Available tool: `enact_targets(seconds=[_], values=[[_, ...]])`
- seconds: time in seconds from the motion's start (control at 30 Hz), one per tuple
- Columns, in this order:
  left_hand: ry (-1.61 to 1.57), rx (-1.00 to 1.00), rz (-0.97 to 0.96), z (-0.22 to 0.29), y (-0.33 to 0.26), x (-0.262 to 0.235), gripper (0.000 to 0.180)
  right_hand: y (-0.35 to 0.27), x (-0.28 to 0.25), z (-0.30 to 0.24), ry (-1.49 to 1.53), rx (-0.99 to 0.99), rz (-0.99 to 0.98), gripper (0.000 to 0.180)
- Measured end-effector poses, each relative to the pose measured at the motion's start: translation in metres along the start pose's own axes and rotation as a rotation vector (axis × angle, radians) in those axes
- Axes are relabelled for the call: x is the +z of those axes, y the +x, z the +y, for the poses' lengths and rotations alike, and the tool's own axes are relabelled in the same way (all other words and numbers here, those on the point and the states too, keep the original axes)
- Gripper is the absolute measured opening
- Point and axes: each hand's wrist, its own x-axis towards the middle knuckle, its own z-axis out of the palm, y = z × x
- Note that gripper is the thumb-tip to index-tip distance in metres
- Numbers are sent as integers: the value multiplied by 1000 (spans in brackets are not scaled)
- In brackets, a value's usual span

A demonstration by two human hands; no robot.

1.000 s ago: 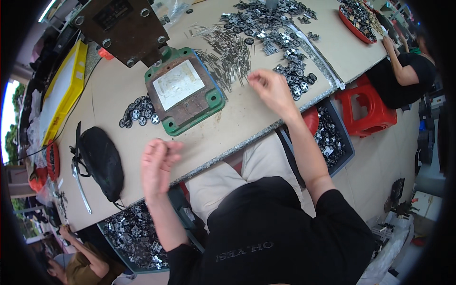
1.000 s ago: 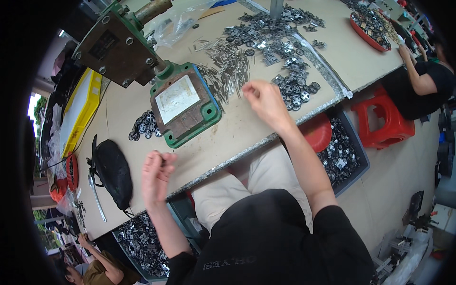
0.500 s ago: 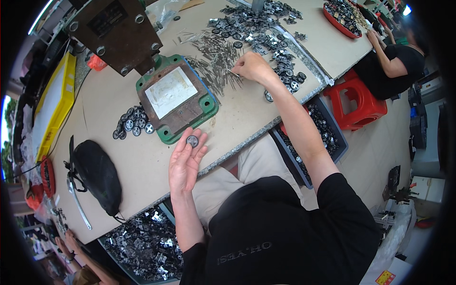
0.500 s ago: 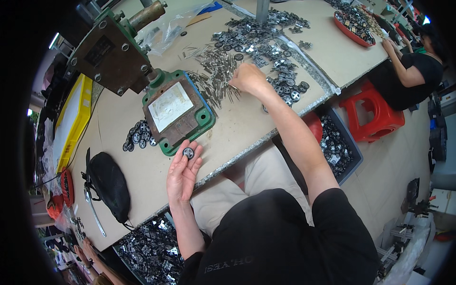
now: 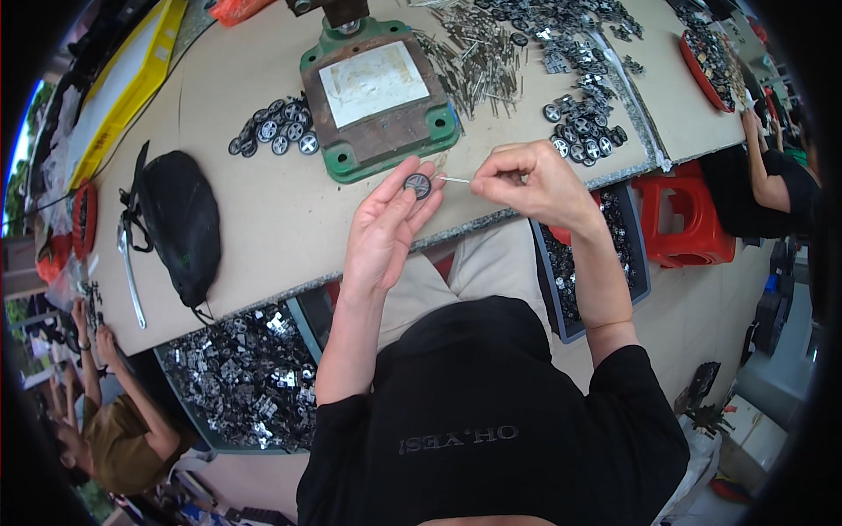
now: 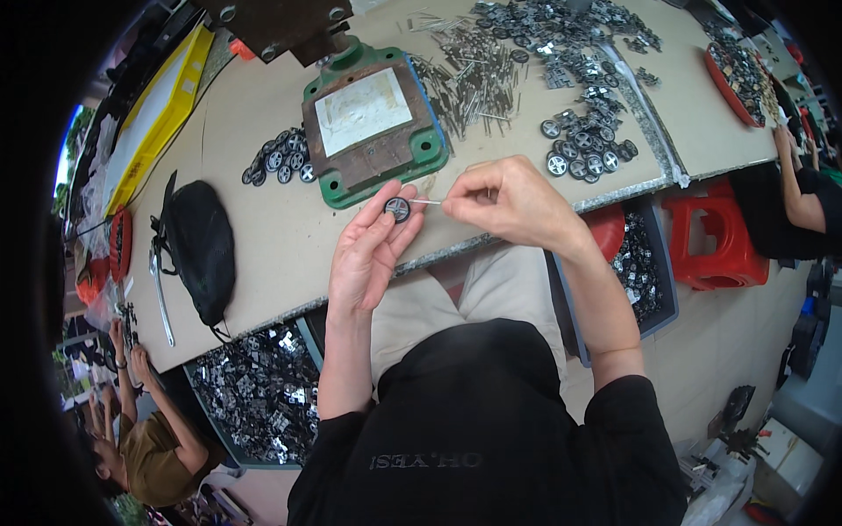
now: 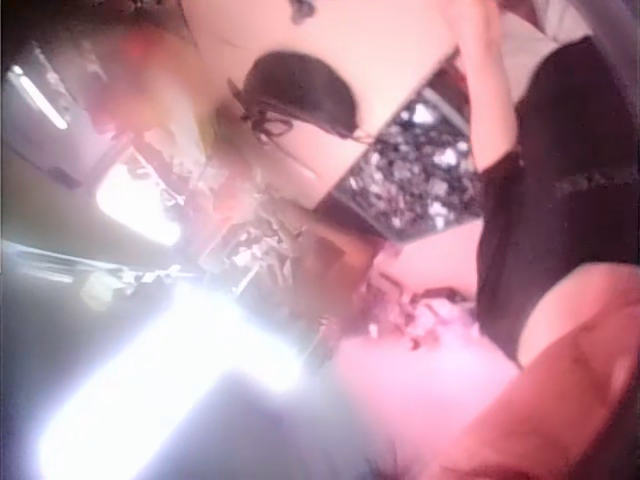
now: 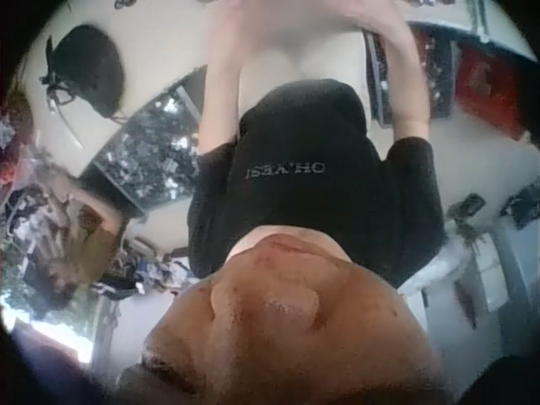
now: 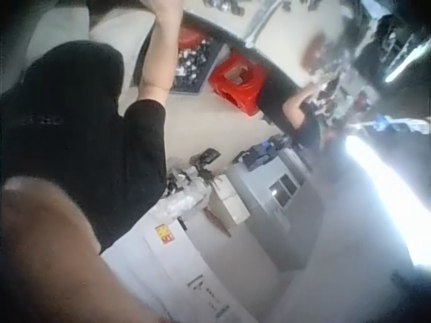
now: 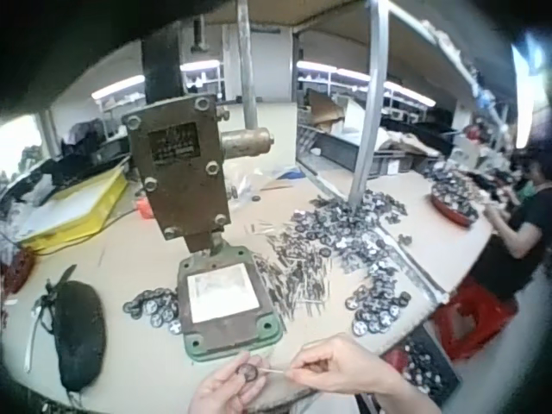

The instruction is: The person assembles small metal rings, plastic bases, electronic components, and metal pins by hand, pressing them together using a hand-operated press.

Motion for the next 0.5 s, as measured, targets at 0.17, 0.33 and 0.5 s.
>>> enact_targets(seconds=[0.17, 0.33, 0.5], values=[[42, 22, -22, -5, -5, 6, 41, -2, 14, 3, 12, 6, -25, 15], [85, 37, 3, -7, -10, 9, 41, -1, 16, 0, -63, -18, -43, 14], [134, 70, 10, -9, -11, 11, 41, -2, 15, -6, -105, -22, -42, 14]])
